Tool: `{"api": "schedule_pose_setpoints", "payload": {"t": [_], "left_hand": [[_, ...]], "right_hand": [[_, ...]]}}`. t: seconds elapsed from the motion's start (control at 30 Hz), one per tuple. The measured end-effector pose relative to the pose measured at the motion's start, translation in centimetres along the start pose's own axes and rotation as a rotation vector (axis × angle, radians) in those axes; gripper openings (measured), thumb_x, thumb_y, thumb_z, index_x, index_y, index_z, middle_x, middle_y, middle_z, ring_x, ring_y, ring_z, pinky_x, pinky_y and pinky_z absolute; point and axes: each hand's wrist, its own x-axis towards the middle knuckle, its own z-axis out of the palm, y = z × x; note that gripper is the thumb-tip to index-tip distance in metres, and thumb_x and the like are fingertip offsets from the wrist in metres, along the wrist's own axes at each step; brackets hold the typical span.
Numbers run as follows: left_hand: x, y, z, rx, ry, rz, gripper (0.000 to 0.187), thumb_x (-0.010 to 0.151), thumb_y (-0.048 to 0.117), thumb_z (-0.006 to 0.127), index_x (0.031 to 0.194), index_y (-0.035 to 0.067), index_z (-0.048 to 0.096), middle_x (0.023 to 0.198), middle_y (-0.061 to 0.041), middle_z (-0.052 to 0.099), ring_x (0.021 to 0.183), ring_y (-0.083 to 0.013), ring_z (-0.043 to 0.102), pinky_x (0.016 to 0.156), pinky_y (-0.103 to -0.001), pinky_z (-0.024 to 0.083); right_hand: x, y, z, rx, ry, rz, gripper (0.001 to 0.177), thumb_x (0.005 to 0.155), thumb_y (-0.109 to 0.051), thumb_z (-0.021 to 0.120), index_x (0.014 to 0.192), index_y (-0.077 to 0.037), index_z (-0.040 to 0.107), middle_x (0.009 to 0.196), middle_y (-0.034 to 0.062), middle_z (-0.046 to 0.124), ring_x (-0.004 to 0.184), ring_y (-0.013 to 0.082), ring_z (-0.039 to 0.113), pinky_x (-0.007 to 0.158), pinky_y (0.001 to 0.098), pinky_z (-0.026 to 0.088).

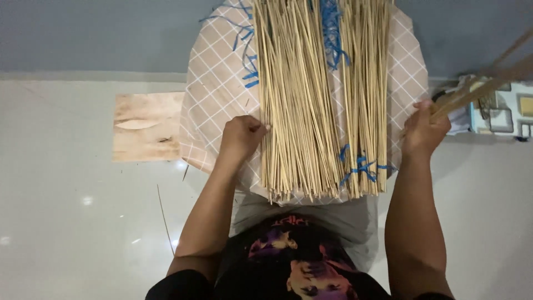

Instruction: Bundling and tying thin bamboo sticks using plastic strips

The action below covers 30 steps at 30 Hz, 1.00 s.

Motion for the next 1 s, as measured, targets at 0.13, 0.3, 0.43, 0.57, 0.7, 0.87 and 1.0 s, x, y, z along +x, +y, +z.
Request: {"api": "schedule_pose_setpoints", "payload": {"t": [0.13,0.3,0.43,0.57,0.7,0.87,1.0], "left_hand": [[0.6,-1.5,-0.3,-0.276,-0.096,-0.136,0.02,0.086,0.018,0.079,0.092,0.0,0.078,0.071,-0.006,0.069,0.057,-0.0141,0.059,0.056,-0.026,0.048],[0.4,-2.1,-0.6,-0.502,-0.106,-0.163,0.028,0.083,0.003,0.069,0.109,-0.008,0.071,0.075,-0.009,0.067,0.053,-0.0121,0.053,0.05,-0.024,0.043],[-0.3,0.0,-0.9,-0.061,-0.112,-0.146,0.029,0.092,0.032,0.073,0.092,0.004,0.079,0.072,-0.005,0.07,0.059,-0.0174,0.061,0.06,-0.031,0.049],[0.2,-0.9,-0.2,-0.072,-0.096,-0.102,0.02,0.088,0.02,0.069,0.095,0.004,0.078,0.076,-0.007,0.073,0.063,-0.02,0.064,0.062,-0.032,0.051],[-1.7,1.0,-2.8,-0.189,-0.103,-0.16,0.019,0.092,0.017,0.063,0.094,0.002,0.075,0.072,-0.006,0.068,0.059,-0.0156,0.058,0.058,-0.029,0.048],[-1.9,-1.1,-2.3,-0.235,-0.073,-0.116,0.013,0.09,0.014,0.067,0.089,0.002,0.073,0.071,-0.004,0.067,0.061,-0.0147,0.06,0.059,-0.027,0.05],[-3.0,-0.2,-3.3,-0.13,-0.024,-0.162,0.016,0.091,0.017,0.066,0.089,0.003,0.073,0.078,-0.006,0.072,0.068,-0.0187,0.066,0.067,-0.031,0.055]], "right_hand": [[0.1,0.1,-0.1,0.095,0.02,0.058,0.017,0.111,-0.018,0.06,0.097,-0.009,0.063,0.062,-0.0021,0.048,0.05,0.0082,0.04,0.051,0.0244,0.037],[-0.3,-0.9,0.3,0.06,0.022,0.053,0.016,0.111,-0.02,0.061,0.098,-0.009,0.063,0.063,-0.0032,0.048,0.052,0.0074,0.042,0.053,0.0229,0.038],[-0.3,-0.7,0.4,0.003,0.054,0.069,0.017,0.113,-0.018,0.06,0.098,-0.011,0.064,0.063,-0.0033,0.049,0.052,0.0075,0.044,0.053,0.0237,0.039],[-0.5,-1.0,0.4,0.068,0.055,0.068,0.019,0.113,-0.018,0.059,0.096,-0.01,0.063,0.059,-0.0033,0.046,0.05,0.0075,0.041,0.051,0.0229,0.037],[-0.3,-0.3,-0.1,0.094,0.046,0.07,0.017,0.113,-0.017,0.06,0.098,-0.01,0.063,0.064,-0.0023,0.048,0.053,0.0078,0.043,0.056,0.0226,0.041],[-0.4,-0.6,0.2,0.112,0.045,0.059,0.018,0.112,-0.015,0.06,0.095,-0.011,0.061,0.064,-0.0034,0.047,0.055,0.0078,0.045,0.056,0.024,0.041],[-0.8,-1.1,0.2,0.078,0.021,0.047,0.019,0.114,-0.019,0.057,0.098,-0.01,0.06,0.065,-0.0024,0.048,0.053,0.0073,0.043,0.055,0.0229,0.04]]}}
